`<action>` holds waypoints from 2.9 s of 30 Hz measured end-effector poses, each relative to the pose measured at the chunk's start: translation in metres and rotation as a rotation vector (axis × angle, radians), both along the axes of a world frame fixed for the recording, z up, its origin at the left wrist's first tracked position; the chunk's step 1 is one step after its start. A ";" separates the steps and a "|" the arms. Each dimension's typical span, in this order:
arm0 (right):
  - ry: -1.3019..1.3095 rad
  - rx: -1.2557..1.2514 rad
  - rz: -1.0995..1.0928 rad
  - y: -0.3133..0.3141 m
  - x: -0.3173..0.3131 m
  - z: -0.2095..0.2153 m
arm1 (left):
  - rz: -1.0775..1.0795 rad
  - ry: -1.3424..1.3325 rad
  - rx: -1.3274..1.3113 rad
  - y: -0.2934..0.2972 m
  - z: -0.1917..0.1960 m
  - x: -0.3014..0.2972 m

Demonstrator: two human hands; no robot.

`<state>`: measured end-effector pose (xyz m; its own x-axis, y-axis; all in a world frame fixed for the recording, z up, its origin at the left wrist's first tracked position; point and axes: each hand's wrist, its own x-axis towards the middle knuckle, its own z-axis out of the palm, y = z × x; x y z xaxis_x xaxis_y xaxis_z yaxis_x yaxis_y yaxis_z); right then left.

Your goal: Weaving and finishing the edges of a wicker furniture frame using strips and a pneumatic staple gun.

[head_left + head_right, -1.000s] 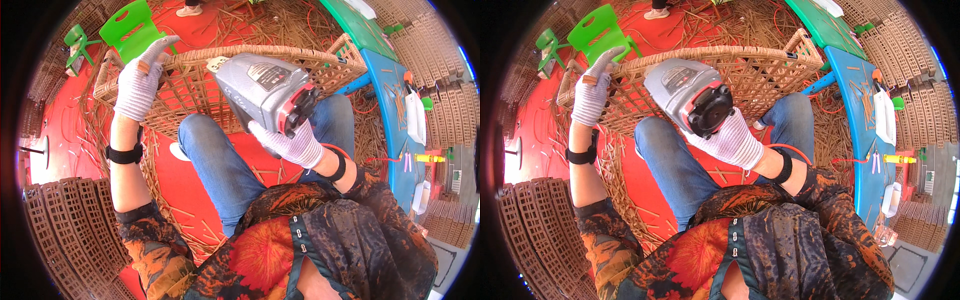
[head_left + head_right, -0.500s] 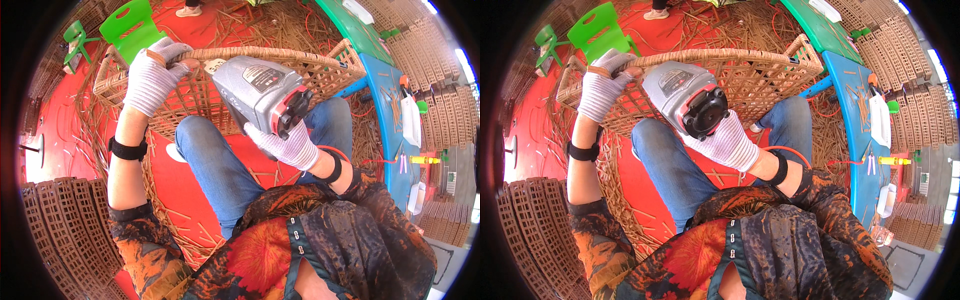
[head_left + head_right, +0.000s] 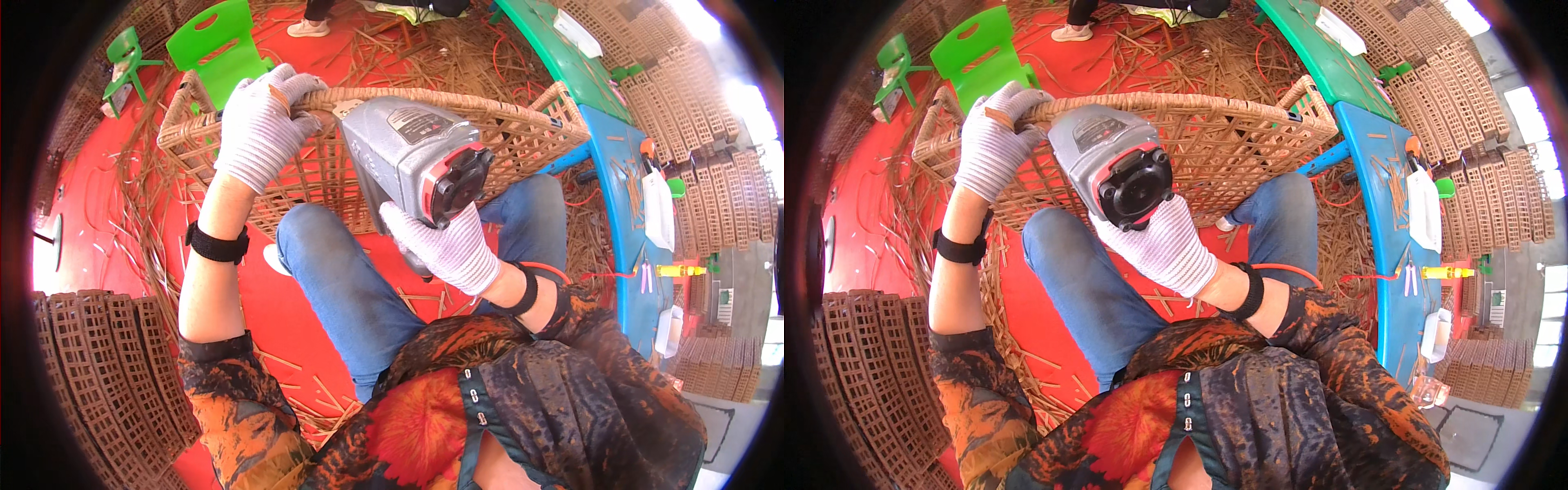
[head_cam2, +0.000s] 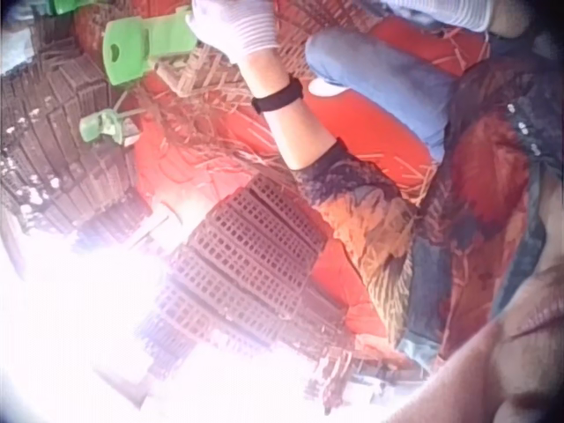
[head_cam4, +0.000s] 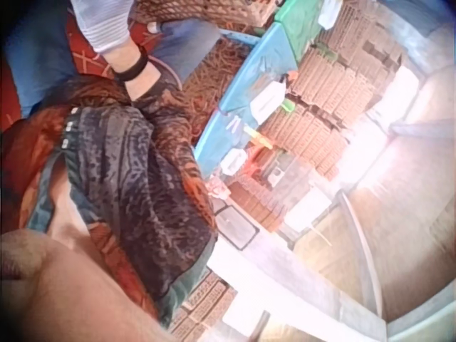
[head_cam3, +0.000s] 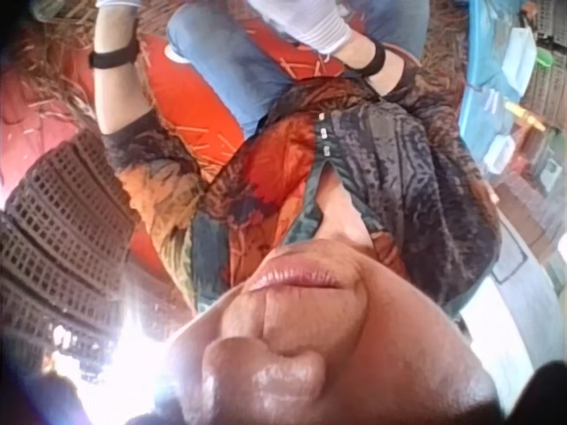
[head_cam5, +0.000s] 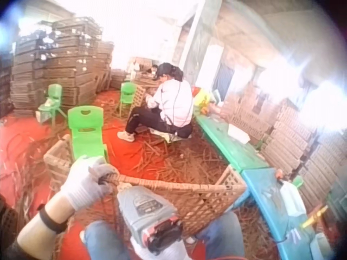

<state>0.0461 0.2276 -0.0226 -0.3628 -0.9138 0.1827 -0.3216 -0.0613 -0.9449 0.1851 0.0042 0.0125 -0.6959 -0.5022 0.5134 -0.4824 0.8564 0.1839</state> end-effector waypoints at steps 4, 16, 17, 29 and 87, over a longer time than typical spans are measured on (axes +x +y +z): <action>-0.164 0.136 -0.093 -0.004 0.010 0.001 | 0.018 0.009 0.013 -0.001 -0.001 -0.002; -0.499 0.191 -0.014 -0.006 0.015 0.017 | 0.010 -0.008 0.011 0.001 0.000 0.001; -0.515 0.208 -0.006 -0.006 0.017 0.015 | -0.002 -0.005 0.022 0.001 0.000 0.003; -0.509 0.000 -0.007 0.026 0.000 0.025 | -0.204 0.291 -0.094 -0.001 -0.018 0.004; -0.280 0.099 -0.121 -0.016 0.022 0.009 | -0.173 0.314 -0.400 -0.016 -0.048 -0.003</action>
<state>0.0680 0.2115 -0.0138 -0.4933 -0.8694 -0.0276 -0.0471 0.0584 -0.9972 0.1818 -0.0117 -0.0356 -0.5335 -0.1159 0.8378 -0.3021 0.9513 -0.0608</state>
